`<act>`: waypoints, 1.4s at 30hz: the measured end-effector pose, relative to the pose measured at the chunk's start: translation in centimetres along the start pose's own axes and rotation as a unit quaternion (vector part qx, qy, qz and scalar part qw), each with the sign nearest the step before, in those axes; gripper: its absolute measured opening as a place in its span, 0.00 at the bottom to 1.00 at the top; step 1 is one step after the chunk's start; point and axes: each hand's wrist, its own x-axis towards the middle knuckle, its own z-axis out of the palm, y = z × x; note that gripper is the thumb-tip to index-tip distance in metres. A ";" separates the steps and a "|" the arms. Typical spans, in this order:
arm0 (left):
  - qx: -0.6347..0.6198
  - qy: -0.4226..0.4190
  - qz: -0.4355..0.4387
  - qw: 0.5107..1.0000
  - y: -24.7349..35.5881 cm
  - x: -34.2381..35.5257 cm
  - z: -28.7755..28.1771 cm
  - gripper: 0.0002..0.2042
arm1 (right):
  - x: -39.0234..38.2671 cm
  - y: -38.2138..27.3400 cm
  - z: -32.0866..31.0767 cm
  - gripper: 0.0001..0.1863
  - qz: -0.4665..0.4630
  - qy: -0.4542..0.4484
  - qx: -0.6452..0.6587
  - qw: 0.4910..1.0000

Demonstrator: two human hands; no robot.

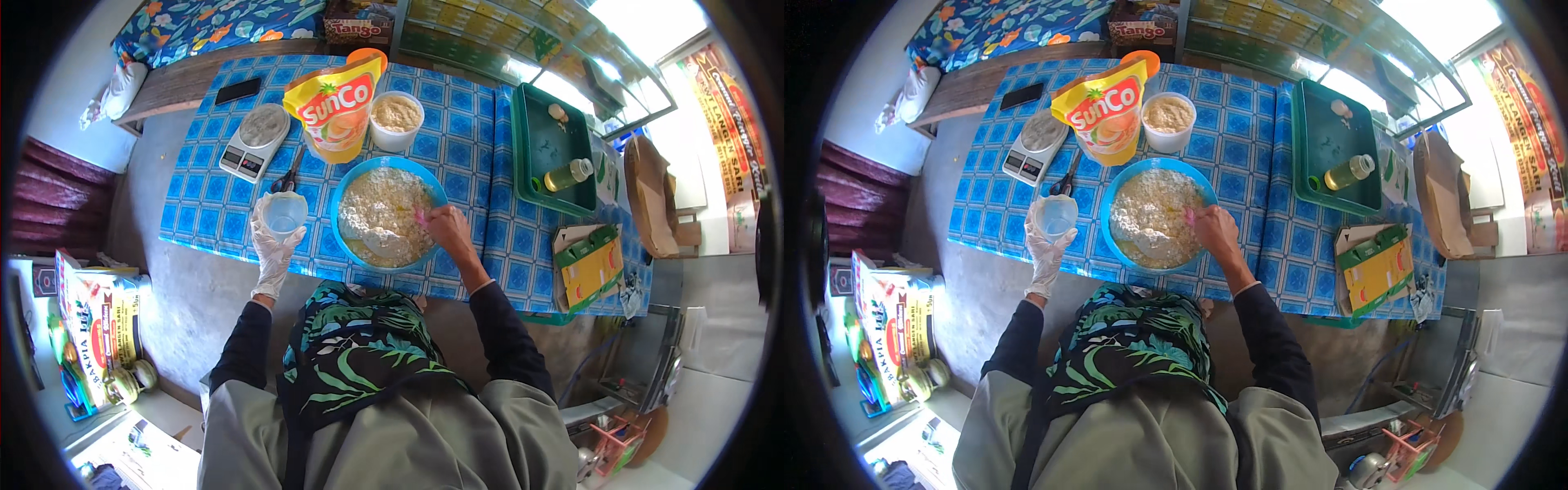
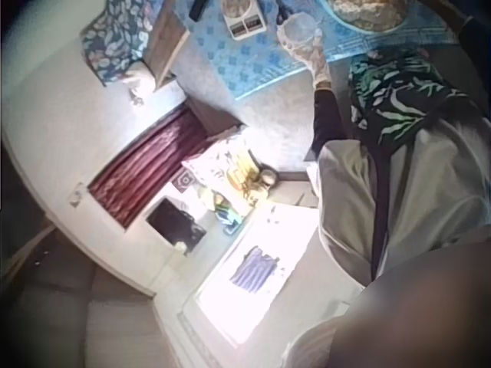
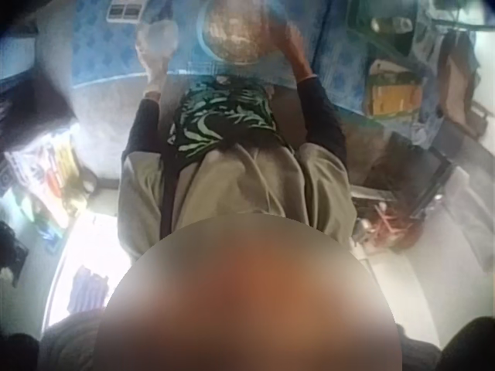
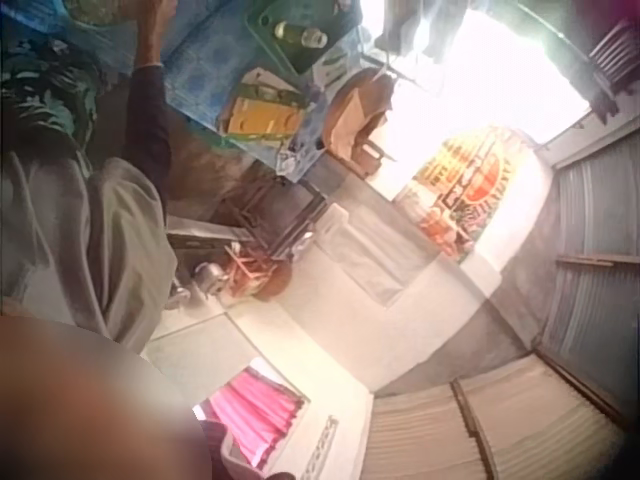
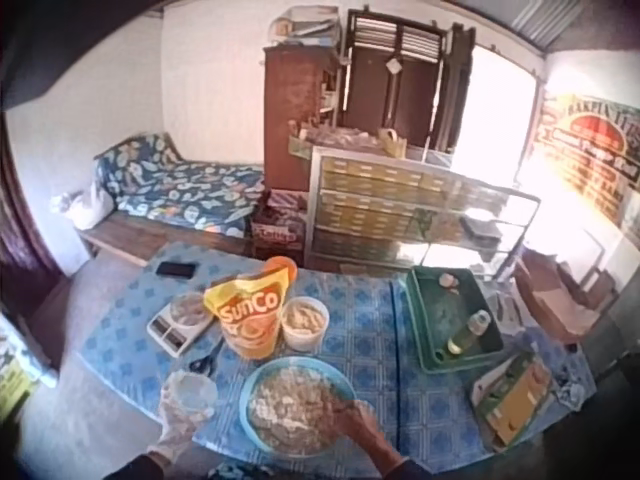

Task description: The person adds water and oil into a bowl containing white flour and mixes them together by hand.

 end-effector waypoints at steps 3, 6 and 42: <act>-0.030 0.044 -0.027 0.998 -1.2 -0.3 0.7 0.48 | 0.2 -0.5 -0.6 0.09 0.023 -0.068 0.011 0.997; 0.028 0.081 -0.010 0.996 -2.5 0.3 1.6 0.48 | -2.1 -4.4 -2.7 0.09 0.011 -0.054 -0.054 0.997; 0.083 -0.041 -0.015 0.996 -6.5 -0.1 3.2 0.63 | -5.5 -6.7 -2.1 0.08 -0.035 -0.060 -0.156 0.985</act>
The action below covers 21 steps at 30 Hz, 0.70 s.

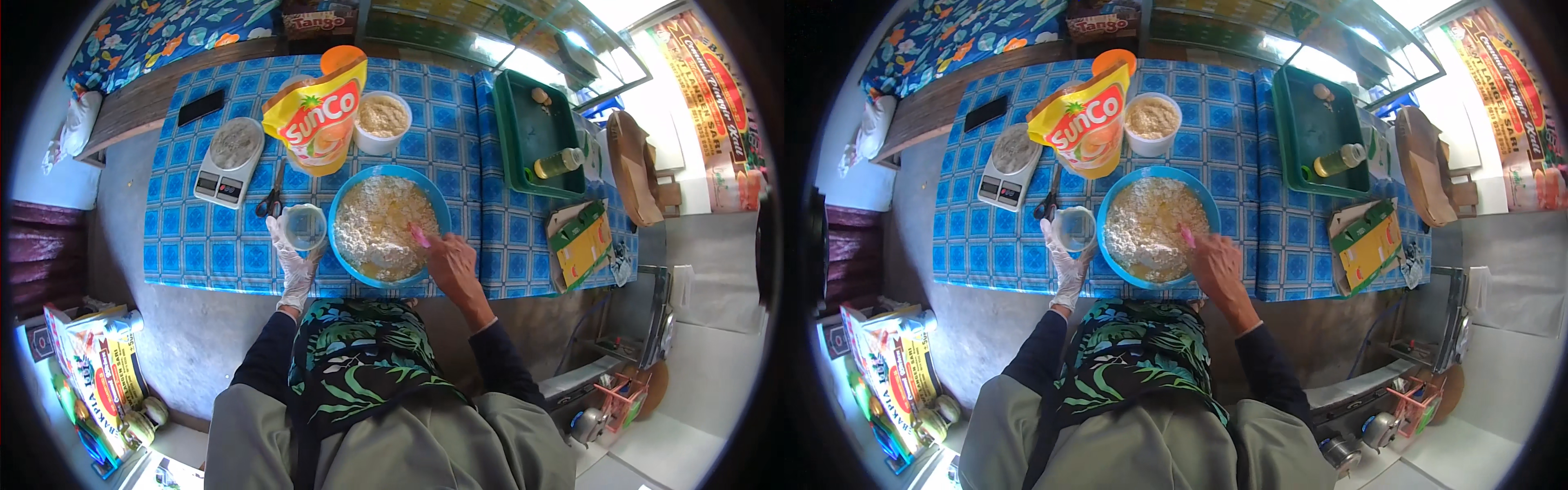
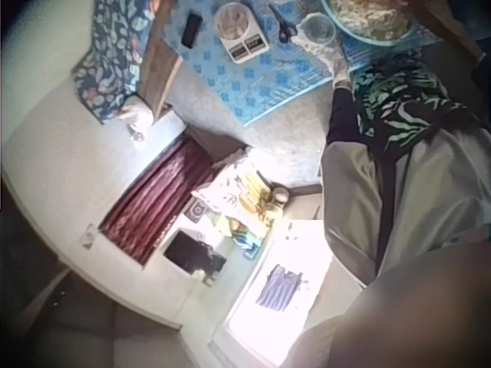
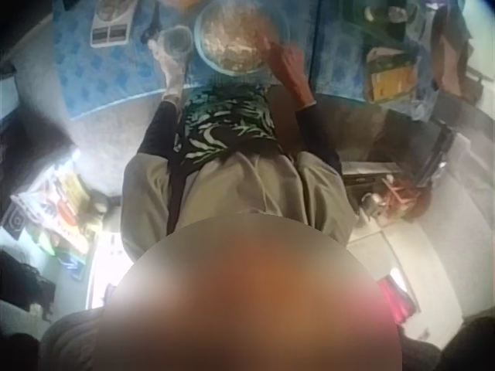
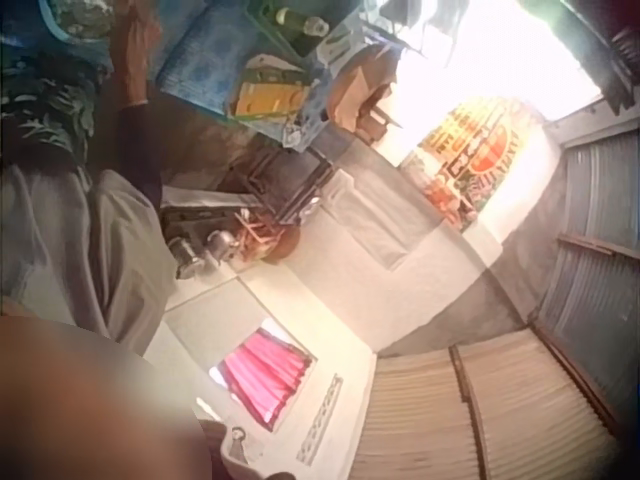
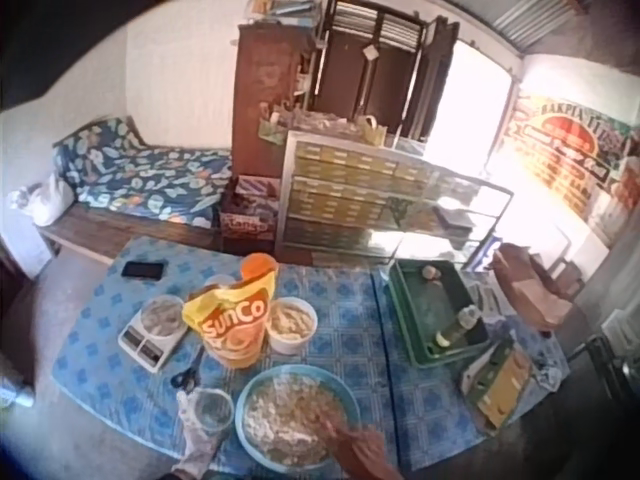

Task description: The person adds water and oil into a bowl containing white flour and mixes them together by hand.

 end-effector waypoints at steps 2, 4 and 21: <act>0.016 -0.010 0.006 1.000 0.1 -0.4 -0.9 0.63 | -0.8 -1.6 -1.7 0.10 0.009 0.156 -0.104 0.982; 0.019 -0.025 0.013 0.999 0.1 -0.9 -2.1 0.61 | -1.4 -1.8 -2.0 0.11 -0.003 0.203 -0.034 0.979; 0.007 0.178 -0.154 0.972 4.6 -18.4 -11.2 0.38 | -13.1 -3.9 8.4 0.06 -0.248 -0.120 0.141 0.951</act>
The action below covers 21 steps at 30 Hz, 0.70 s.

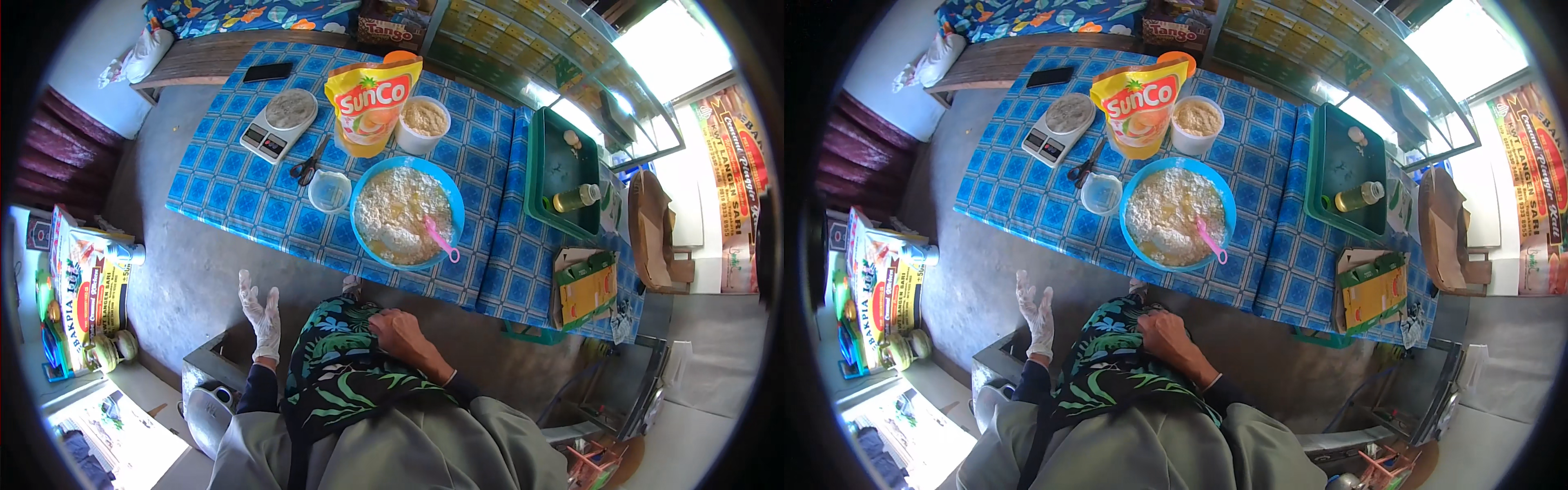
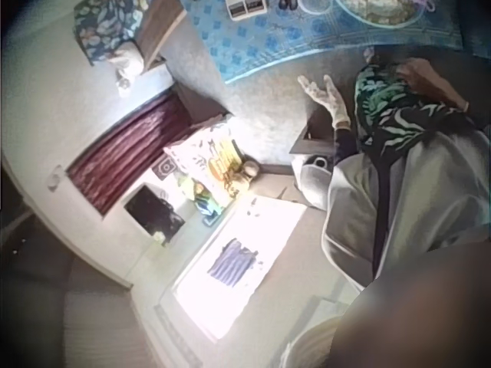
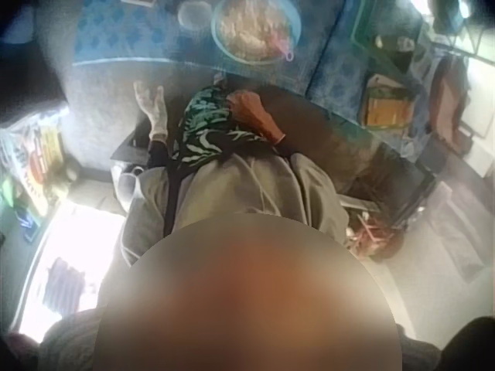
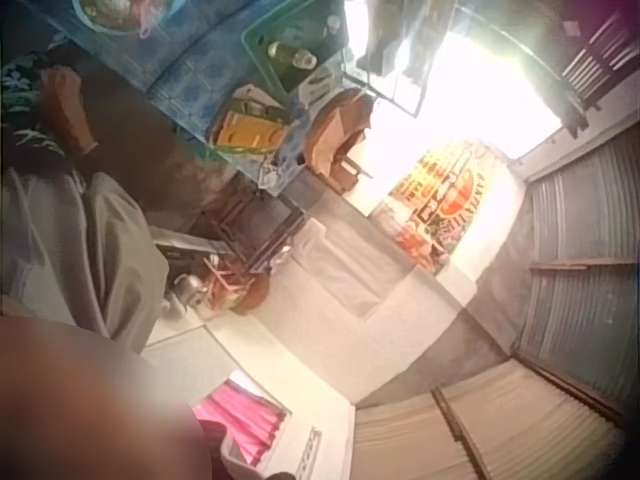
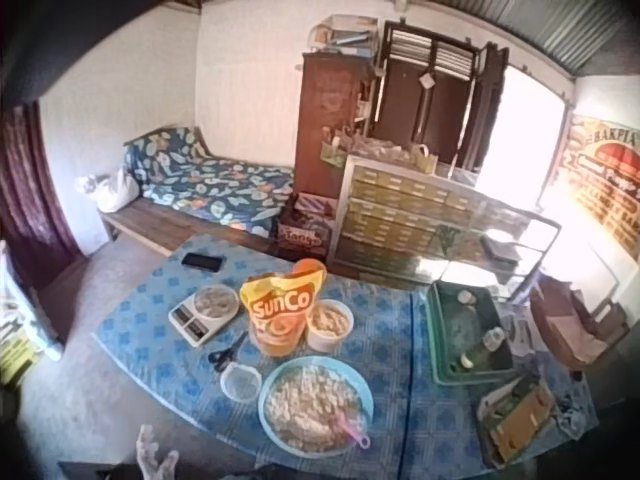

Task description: The person adds water and oil into a bowl containing white flour and mixes them together by hand.

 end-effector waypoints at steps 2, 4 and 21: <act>-0.006 0.032 -0.029 0.999 -0.1 -1.2 -0.1 0.32 | -1.3 1.1 0.5 0.09 0.054 -0.058 -0.042 0.996; -0.010 0.037 -0.052 0.998 -0.1 -1.6 -0.5 0.29 | -2.2 2.0 0.9 0.10 0.061 -0.067 -0.070 0.993; -0.170 0.235 -0.059 0.955 -12.1 0.0 -20.8 0.23 | 15.1 -10.0 10.5 0.12 -0.128 -0.175 -0.087 0.972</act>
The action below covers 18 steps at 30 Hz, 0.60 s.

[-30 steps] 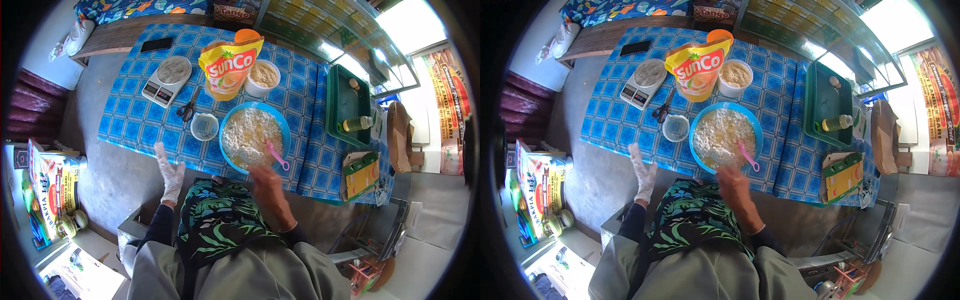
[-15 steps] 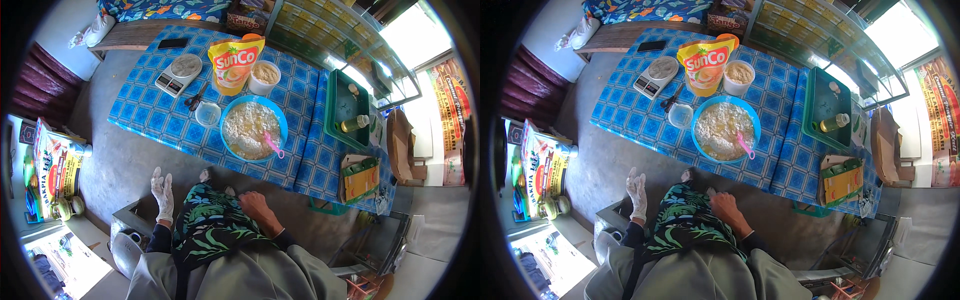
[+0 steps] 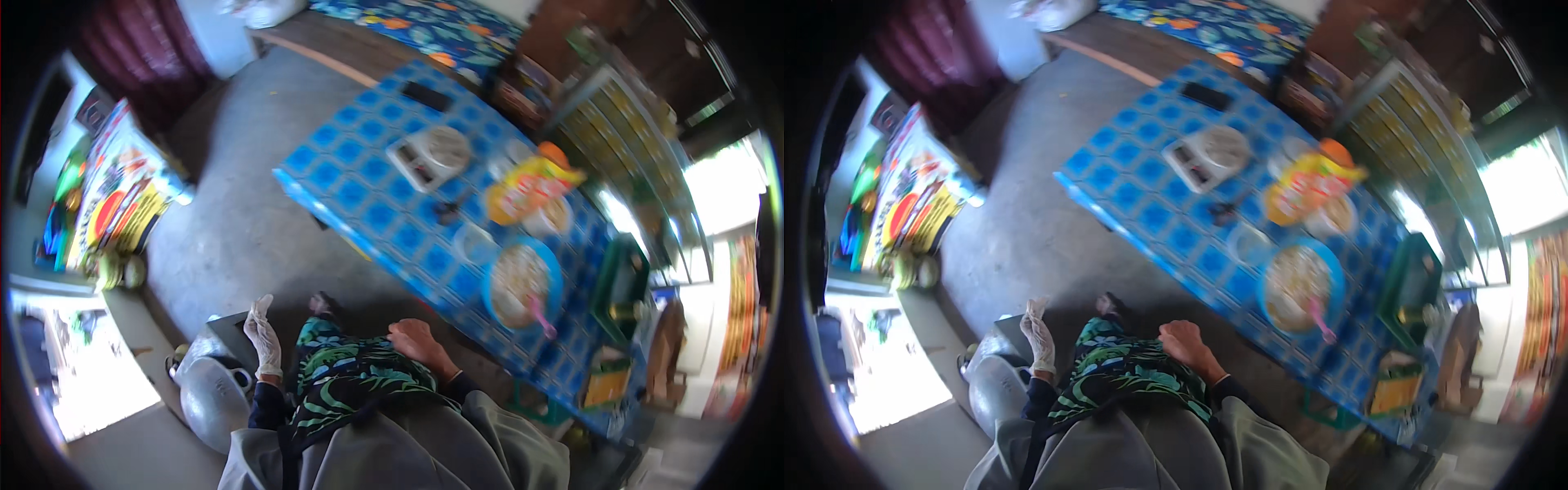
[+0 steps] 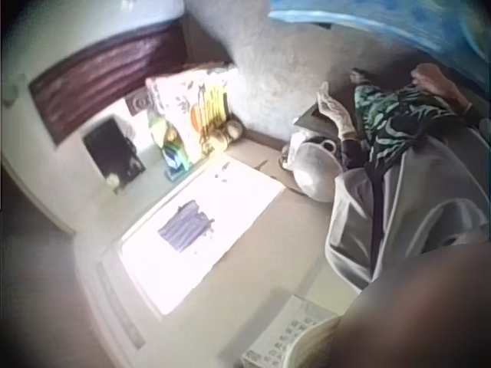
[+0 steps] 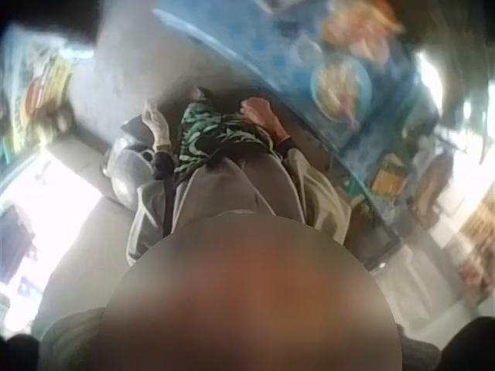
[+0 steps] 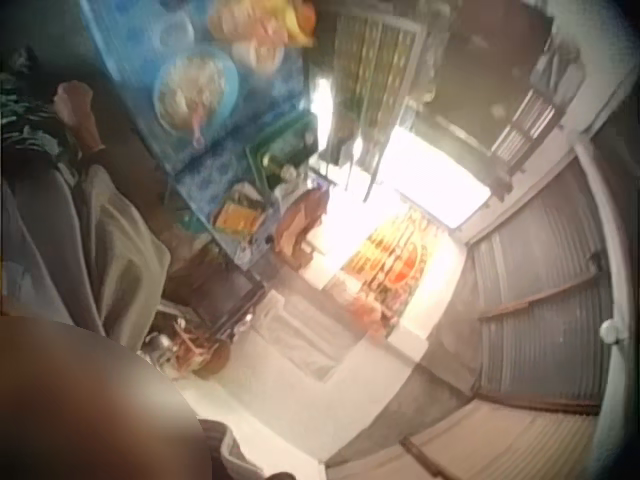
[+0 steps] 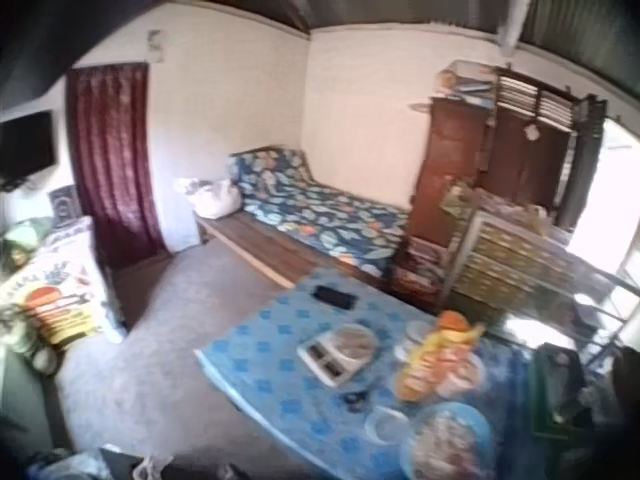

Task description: The person adds water and oil into a bowl containing white flour and mixes them together by hand.

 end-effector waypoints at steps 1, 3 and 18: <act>-0.033 0.027 0.025 0.999 -0.2 1.4 -2.9 0.23 | 3.3 -0.7 0.3 0.11 -0.002 -0.035 -0.014 0.999; 0.078 0.090 -0.005 0.993 1.6 3.8 -7.0 0.23 | 9.1 -3.4 1.3 0.10 -0.039 -0.094 -0.030 0.994; 0.121 0.329 -0.077 0.933 1.9 17.3 -21.1 0.12 | 51.8 -21.7 7.5 0.12 -0.134 -0.156 0.050 0.977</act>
